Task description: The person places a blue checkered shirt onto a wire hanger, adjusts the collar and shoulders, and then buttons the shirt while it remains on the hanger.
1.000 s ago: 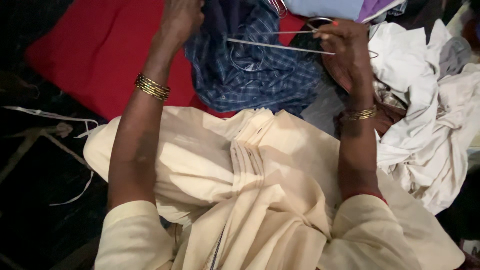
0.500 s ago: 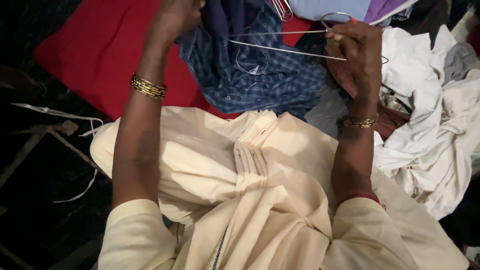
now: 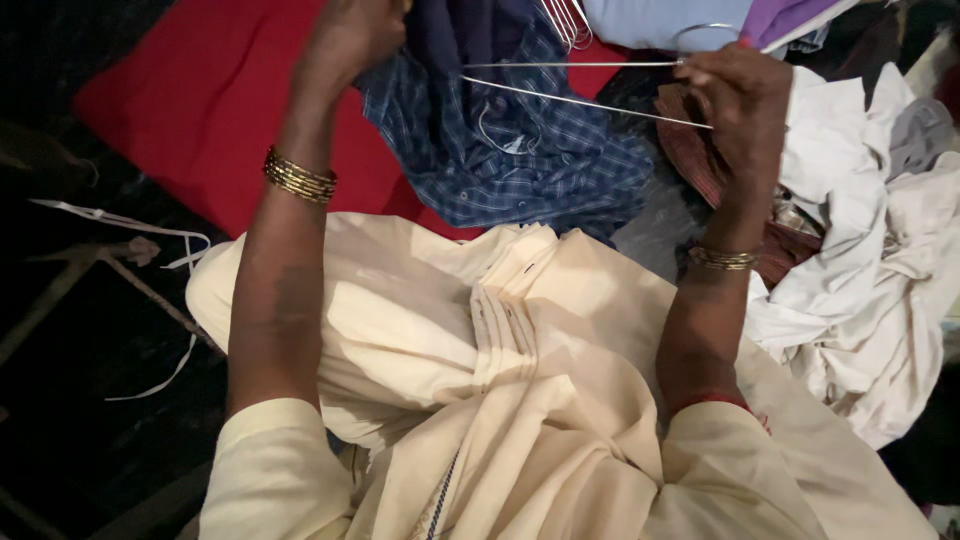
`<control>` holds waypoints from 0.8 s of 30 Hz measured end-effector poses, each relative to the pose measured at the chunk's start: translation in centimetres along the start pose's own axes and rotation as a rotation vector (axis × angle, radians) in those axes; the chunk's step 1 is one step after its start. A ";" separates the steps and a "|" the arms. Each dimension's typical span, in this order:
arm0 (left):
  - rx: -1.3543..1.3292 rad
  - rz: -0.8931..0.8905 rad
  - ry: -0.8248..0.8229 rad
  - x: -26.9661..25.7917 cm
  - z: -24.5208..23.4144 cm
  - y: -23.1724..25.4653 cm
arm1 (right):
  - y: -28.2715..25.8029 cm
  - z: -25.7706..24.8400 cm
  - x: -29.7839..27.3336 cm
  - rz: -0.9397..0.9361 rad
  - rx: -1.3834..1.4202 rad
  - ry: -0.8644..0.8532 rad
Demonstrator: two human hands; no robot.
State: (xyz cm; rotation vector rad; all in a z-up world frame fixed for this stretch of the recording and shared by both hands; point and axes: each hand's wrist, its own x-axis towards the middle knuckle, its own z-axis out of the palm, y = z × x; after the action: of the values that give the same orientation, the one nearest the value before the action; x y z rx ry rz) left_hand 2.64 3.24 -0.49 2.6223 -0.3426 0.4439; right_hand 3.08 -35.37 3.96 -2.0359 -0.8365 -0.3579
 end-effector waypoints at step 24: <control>-0.256 0.040 0.127 1.6 0.4 6.5 | -1.9 7.2 1.6 -0.039 0.172 -0.141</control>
State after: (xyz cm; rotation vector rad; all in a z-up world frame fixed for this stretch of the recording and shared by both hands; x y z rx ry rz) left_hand 2.14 -2.84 2.33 2.3305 -0.3836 0.5388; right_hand 2.53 -28.07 1.92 -1.9024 -0.9606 -0.1593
